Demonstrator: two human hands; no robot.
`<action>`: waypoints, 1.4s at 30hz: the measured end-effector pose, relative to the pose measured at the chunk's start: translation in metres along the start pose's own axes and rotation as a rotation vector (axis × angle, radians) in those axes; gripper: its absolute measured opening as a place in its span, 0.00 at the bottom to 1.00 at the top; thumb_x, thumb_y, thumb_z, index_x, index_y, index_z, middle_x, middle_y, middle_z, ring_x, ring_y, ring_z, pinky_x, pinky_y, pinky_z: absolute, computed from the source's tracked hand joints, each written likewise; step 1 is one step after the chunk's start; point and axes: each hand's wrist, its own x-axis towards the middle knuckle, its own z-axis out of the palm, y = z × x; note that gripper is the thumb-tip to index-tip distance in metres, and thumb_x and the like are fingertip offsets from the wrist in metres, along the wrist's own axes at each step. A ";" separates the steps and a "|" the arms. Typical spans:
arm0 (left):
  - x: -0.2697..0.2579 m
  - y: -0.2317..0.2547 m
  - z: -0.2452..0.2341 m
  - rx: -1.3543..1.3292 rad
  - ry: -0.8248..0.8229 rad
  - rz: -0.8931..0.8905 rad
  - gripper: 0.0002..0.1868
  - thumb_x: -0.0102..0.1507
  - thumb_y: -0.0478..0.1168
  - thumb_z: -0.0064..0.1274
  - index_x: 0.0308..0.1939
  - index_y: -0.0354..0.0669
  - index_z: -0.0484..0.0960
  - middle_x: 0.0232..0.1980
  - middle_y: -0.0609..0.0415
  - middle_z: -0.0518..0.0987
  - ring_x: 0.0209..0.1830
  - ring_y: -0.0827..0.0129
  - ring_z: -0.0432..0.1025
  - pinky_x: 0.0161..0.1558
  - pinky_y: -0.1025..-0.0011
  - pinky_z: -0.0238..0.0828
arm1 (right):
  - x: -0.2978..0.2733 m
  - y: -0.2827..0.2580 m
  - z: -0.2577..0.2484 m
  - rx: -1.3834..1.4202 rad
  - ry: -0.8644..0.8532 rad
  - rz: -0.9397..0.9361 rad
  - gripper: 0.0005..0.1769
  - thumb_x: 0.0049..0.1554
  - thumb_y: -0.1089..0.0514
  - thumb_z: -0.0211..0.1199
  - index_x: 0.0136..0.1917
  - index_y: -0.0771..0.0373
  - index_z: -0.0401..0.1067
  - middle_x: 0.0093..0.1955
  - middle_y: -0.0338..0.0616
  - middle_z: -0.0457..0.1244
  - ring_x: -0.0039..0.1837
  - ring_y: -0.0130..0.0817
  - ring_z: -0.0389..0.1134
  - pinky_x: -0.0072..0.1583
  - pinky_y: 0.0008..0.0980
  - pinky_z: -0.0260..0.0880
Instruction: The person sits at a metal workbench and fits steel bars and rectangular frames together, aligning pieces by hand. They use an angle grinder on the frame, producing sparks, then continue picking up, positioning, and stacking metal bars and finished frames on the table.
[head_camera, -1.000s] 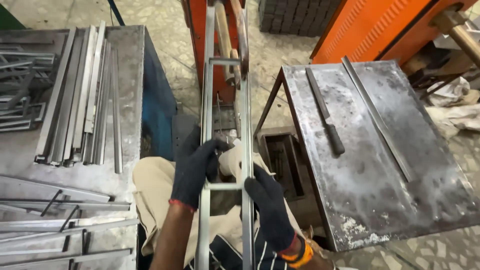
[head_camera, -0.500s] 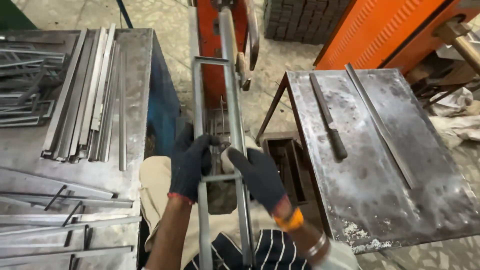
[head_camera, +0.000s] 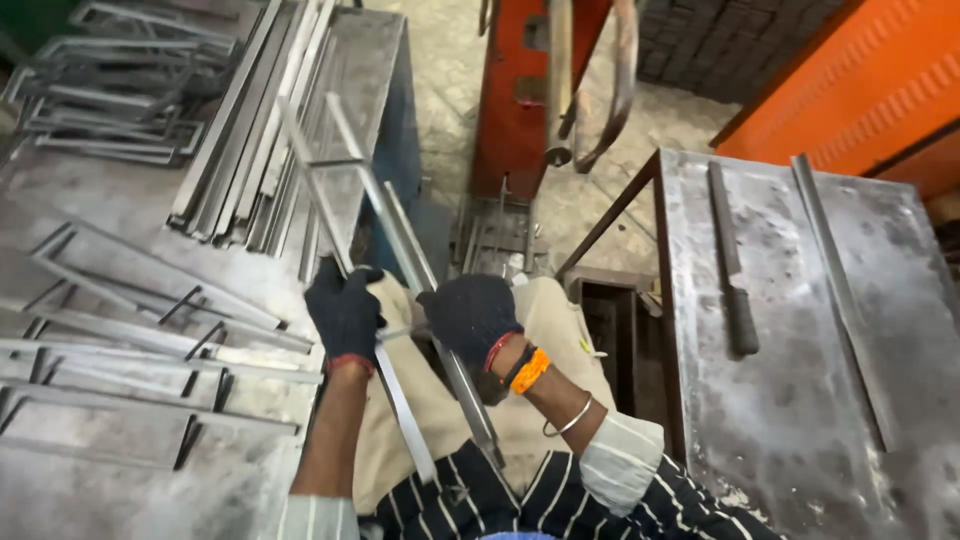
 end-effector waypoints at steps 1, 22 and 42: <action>0.027 -0.027 -0.019 0.003 0.012 -0.007 0.11 0.59 0.33 0.48 0.44 0.37 0.80 0.26 0.54 0.81 0.09 0.71 0.64 0.11 0.70 0.59 | -0.008 -0.012 -0.003 0.009 -0.009 -0.007 0.16 0.57 0.48 0.56 0.36 0.51 0.82 0.32 0.48 0.68 0.35 0.52 0.70 0.34 0.52 0.66; -0.051 -0.177 -0.421 -0.267 0.552 0.193 0.20 0.71 0.40 0.49 0.61 0.34 0.61 0.58 0.27 0.78 0.38 0.45 0.79 0.37 0.56 0.81 | -0.043 -0.047 -0.009 1.939 -0.427 0.701 0.25 0.60 0.56 0.61 0.67 0.67 0.64 0.53 0.54 0.69 0.46 0.43 0.74 0.41 0.41 0.77; 0.233 -0.189 -0.100 1.480 0.206 0.533 0.09 0.57 0.45 0.61 0.36 0.46 0.85 0.42 0.45 0.79 0.44 0.49 0.75 0.41 0.54 0.71 | -0.043 -0.009 -0.026 1.864 -0.101 0.852 0.27 0.52 0.63 0.65 0.64 0.69 0.67 0.46 0.45 0.68 0.44 0.35 0.73 0.46 0.34 0.77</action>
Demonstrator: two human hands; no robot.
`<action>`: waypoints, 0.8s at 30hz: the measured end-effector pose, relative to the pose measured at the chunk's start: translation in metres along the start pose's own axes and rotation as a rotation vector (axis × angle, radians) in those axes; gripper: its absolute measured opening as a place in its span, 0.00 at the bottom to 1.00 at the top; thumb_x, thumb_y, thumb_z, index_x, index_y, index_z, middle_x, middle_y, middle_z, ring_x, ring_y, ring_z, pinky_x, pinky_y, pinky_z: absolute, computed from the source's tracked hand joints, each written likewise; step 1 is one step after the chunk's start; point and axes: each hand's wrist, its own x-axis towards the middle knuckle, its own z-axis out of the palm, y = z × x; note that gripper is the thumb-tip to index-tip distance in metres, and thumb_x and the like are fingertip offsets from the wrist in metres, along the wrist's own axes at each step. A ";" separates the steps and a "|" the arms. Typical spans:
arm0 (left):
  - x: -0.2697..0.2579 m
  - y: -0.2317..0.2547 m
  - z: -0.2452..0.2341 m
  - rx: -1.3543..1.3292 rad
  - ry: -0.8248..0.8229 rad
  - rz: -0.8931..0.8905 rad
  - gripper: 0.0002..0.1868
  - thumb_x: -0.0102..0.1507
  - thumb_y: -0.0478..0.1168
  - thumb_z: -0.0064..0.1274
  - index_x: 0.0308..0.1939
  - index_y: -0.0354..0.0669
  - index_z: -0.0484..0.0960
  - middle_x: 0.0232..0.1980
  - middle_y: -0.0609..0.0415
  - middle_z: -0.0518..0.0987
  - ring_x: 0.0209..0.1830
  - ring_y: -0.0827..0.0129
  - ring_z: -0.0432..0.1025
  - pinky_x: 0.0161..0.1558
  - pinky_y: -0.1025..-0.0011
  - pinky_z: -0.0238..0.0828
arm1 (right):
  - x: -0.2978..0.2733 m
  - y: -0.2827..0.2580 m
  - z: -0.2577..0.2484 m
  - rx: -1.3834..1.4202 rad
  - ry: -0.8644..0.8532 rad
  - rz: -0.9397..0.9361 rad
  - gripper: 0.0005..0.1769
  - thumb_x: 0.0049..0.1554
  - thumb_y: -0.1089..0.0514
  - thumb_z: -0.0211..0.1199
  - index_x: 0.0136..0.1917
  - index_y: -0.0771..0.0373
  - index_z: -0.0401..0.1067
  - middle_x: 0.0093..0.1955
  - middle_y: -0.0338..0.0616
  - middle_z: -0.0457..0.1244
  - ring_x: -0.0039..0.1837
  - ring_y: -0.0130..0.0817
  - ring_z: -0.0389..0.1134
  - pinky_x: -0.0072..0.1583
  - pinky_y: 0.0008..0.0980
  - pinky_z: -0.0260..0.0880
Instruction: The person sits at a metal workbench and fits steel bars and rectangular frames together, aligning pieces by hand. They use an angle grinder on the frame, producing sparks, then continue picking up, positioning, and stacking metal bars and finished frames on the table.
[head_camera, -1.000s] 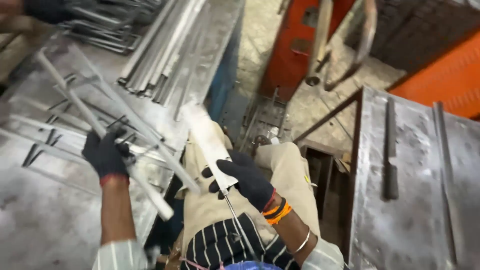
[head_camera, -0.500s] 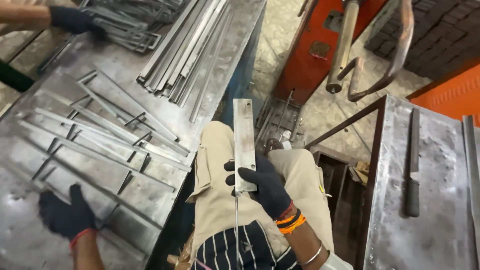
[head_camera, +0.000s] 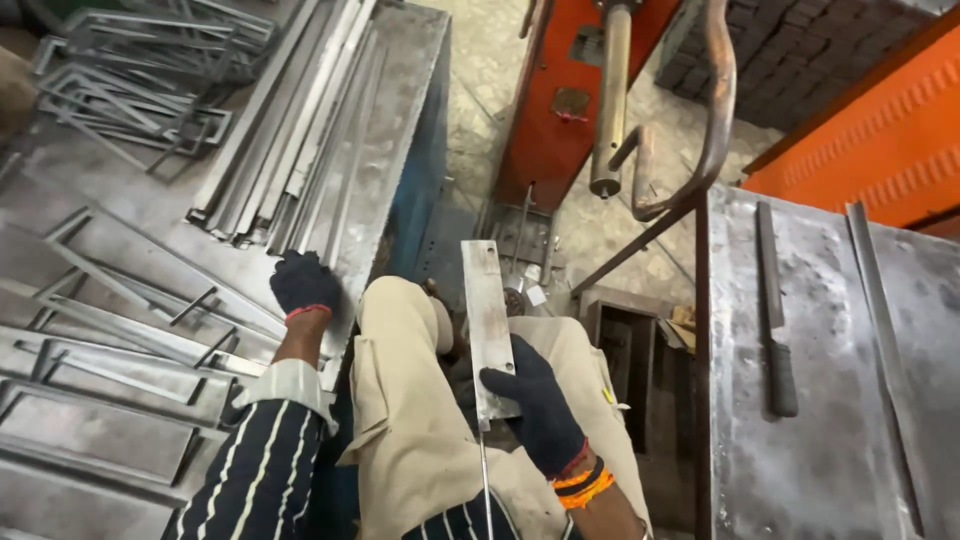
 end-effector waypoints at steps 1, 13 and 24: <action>-0.004 -0.003 0.018 -0.004 -0.006 0.005 0.09 0.57 0.45 0.61 0.36 0.46 0.85 0.42 0.45 0.79 0.44 0.49 0.75 0.41 0.54 0.71 | 0.001 0.003 -0.006 0.001 0.009 0.001 0.27 0.52 0.63 0.65 0.64 0.69 0.67 0.46 0.45 0.68 0.44 0.35 0.73 0.46 0.34 0.77; -0.101 0.074 -0.213 -1.727 -0.962 -0.864 0.24 0.56 0.41 0.53 0.57 0.56 0.81 0.38 0.50 0.88 0.28 0.61 0.79 0.32 0.63 0.77 | 0.018 0.006 -0.013 0.152 -0.113 -0.010 0.25 0.51 0.65 0.64 0.62 0.69 0.66 0.45 0.48 0.70 0.41 0.37 0.74 0.44 0.35 0.77; -0.072 0.188 -0.111 -1.602 -0.076 -0.349 0.20 0.72 0.50 0.50 0.52 0.35 0.82 0.42 0.62 0.84 0.41 0.79 0.75 0.42 0.74 0.71 | 0.013 -0.014 0.012 -0.344 0.185 -0.310 0.16 0.53 0.57 0.70 0.53 0.67 0.79 0.45 0.39 0.73 0.45 0.27 0.72 0.48 0.28 0.72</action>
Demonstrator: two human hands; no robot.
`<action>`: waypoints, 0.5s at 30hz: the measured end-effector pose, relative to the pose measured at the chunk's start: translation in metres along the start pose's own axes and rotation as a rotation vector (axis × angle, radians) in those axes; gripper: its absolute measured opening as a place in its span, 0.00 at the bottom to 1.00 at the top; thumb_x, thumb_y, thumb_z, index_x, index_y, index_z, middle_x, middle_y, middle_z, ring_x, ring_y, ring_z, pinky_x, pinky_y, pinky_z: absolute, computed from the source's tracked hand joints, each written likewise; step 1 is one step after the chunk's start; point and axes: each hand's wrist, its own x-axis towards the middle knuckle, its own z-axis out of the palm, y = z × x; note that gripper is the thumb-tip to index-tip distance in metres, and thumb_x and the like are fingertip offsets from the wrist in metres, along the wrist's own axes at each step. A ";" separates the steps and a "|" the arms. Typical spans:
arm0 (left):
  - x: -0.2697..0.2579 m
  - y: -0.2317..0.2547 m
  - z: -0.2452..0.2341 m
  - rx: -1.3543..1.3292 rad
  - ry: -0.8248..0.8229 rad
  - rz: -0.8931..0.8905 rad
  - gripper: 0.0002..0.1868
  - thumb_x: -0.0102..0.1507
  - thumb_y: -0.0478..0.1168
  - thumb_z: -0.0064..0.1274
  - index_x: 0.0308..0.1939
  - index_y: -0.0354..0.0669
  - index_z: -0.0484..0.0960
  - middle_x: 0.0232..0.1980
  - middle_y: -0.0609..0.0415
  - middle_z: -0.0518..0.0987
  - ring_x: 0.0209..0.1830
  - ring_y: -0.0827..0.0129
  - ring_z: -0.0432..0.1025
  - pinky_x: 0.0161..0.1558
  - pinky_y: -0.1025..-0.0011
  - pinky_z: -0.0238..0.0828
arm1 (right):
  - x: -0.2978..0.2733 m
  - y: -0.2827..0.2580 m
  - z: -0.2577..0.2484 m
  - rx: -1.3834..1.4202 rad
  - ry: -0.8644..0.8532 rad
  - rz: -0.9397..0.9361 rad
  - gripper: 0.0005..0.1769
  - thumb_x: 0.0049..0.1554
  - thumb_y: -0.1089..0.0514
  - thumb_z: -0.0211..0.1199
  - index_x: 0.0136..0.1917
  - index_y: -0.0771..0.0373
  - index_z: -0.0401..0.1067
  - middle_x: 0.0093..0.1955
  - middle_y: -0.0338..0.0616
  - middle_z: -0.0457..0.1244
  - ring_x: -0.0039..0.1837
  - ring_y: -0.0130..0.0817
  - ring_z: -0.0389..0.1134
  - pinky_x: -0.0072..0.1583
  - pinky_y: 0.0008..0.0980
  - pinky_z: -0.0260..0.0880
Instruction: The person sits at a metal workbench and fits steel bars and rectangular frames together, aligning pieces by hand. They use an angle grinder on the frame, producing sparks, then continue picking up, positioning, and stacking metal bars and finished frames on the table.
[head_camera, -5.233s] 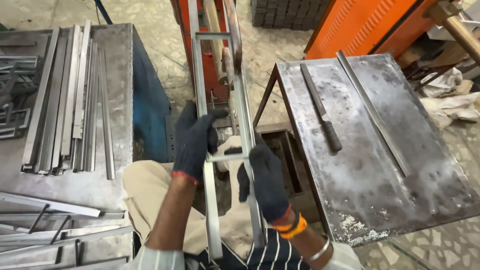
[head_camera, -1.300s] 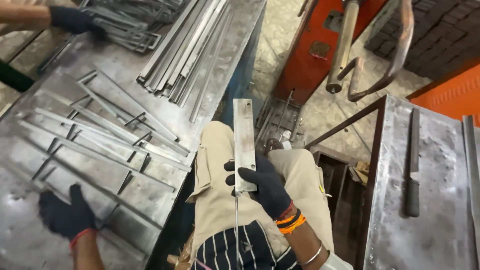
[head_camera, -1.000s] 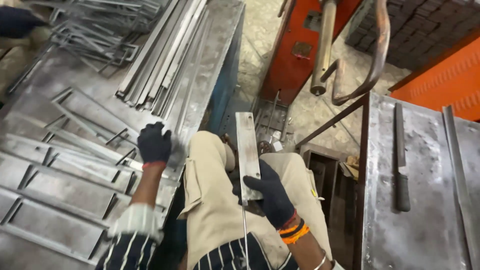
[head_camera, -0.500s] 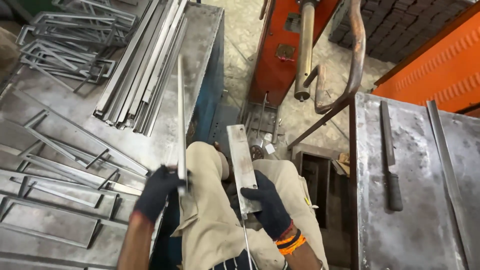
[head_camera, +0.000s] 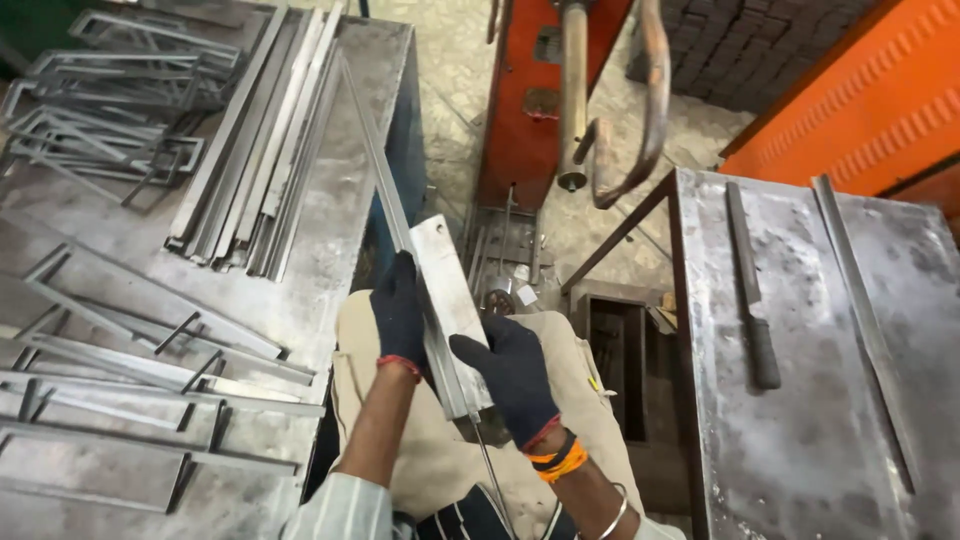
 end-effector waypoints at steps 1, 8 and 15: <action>-0.008 0.017 0.011 -0.001 -0.014 0.000 0.20 0.72 0.50 0.50 0.52 0.35 0.82 0.42 0.62 0.84 0.41 0.79 0.75 0.42 0.74 0.71 | 0.002 0.000 0.001 0.002 0.013 -0.005 0.16 0.53 0.57 0.70 0.53 0.67 0.79 0.45 0.39 0.73 0.45 0.27 0.72 0.48 0.28 0.72; -0.038 0.049 0.043 0.224 0.101 0.019 0.32 0.75 0.56 0.39 0.34 0.28 0.77 0.23 0.53 0.71 0.29 0.71 0.60 0.32 0.63 0.59 | 0.006 -0.002 0.005 -0.648 0.355 -0.240 0.15 0.51 0.52 0.72 0.44 0.65 0.73 0.37 0.47 0.66 0.40 0.37 0.69 0.44 0.36 0.68; -0.086 0.077 0.048 0.096 -0.078 0.209 0.23 0.75 0.47 0.41 0.35 0.31 0.77 0.27 0.55 0.72 0.31 0.75 0.63 0.32 0.68 0.62 | 0.023 -0.058 0.017 -0.421 0.453 -0.543 0.17 0.51 0.59 0.72 0.52 0.65 0.71 0.45 0.46 0.68 0.47 0.35 0.70 0.50 0.33 0.71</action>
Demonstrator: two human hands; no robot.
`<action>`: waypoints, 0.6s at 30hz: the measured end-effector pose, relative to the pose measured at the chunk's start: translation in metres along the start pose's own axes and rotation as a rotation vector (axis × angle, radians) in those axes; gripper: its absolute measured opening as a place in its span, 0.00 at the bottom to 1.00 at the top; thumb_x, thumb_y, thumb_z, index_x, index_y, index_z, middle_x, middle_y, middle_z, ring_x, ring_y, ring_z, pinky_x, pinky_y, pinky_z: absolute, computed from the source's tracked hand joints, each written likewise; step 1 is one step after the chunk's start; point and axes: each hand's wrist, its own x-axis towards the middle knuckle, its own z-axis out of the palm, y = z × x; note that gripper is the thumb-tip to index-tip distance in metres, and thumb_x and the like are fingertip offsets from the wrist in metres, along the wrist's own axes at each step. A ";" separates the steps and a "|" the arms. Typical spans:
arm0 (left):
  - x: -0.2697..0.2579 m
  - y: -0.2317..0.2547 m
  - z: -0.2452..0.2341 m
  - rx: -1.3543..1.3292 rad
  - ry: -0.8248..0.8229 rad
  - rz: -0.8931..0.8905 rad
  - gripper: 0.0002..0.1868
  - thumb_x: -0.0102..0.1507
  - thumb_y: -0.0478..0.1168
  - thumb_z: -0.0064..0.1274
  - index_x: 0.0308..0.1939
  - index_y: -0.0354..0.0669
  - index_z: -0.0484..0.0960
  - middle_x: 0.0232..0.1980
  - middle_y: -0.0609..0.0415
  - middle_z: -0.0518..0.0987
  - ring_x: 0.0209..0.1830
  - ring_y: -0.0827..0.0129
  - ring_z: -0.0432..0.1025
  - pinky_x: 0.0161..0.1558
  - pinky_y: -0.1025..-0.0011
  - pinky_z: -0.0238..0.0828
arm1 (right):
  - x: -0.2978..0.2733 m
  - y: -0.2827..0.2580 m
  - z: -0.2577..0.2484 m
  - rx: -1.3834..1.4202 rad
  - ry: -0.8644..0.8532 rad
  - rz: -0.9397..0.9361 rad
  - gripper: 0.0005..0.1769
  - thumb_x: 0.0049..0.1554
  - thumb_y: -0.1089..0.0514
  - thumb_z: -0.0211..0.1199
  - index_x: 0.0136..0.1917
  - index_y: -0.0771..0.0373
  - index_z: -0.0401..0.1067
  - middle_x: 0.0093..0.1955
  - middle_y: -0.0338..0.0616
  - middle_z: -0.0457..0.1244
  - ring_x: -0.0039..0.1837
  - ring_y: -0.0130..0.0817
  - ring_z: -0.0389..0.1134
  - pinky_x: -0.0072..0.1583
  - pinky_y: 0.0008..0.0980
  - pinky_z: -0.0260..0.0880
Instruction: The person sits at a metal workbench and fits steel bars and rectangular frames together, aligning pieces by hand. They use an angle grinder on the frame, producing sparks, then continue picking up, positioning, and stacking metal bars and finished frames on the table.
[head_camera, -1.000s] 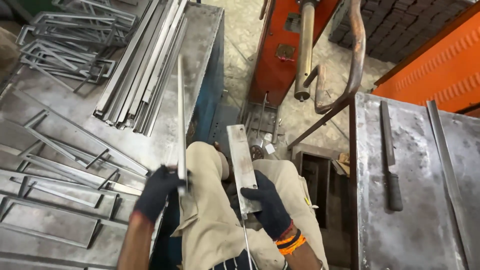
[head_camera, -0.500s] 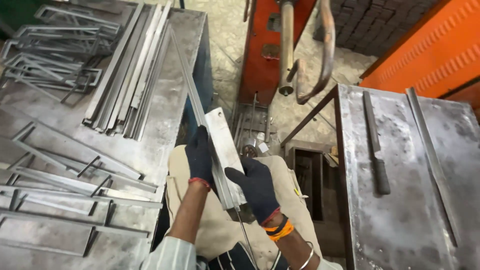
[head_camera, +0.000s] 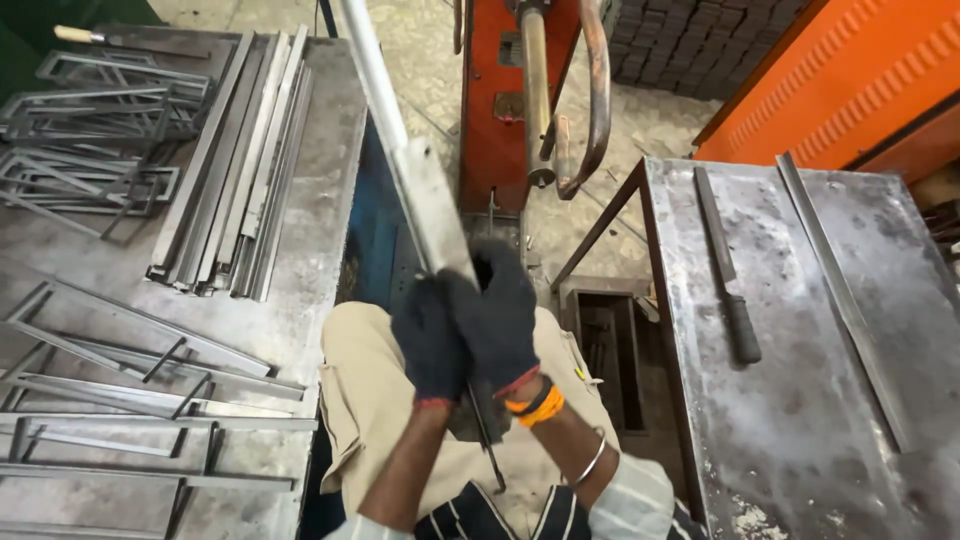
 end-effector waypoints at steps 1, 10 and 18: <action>-0.008 0.006 0.000 0.001 -0.002 0.002 0.23 0.75 0.47 0.41 0.35 0.31 0.77 0.27 0.55 0.72 0.31 0.75 0.63 0.32 0.68 0.62 | 0.009 -0.007 -0.002 0.002 0.003 0.000 0.17 0.51 0.59 0.72 0.52 0.65 0.71 0.45 0.46 0.68 0.47 0.35 0.70 0.50 0.33 0.71; -0.005 -0.006 -0.019 0.290 -0.083 0.064 0.16 0.71 0.45 0.49 0.42 0.36 0.84 0.23 0.55 0.75 0.22 0.77 0.69 0.26 0.66 0.64 | 0.027 -0.005 -0.003 0.178 -0.092 0.008 0.14 0.56 0.63 0.70 0.53 0.66 0.70 0.44 0.46 0.68 0.47 0.31 0.69 0.50 0.34 0.72; 0.075 -0.006 -0.042 -0.358 -0.018 -0.286 0.18 0.70 0.50 0.52 0.54 0.40 0.79 0.42 0.61 0.77 0.40 0.77 0.69 0.39 0.73 0.70 | -0.023 0.022 0.021 -0.210 -0.333 -0.209 0.17 0.57 0.58 0.68 0.57 0.65 0.71 0.49 0.52 0.69 0.53 0.49 0.74 0.51 0.39 0.70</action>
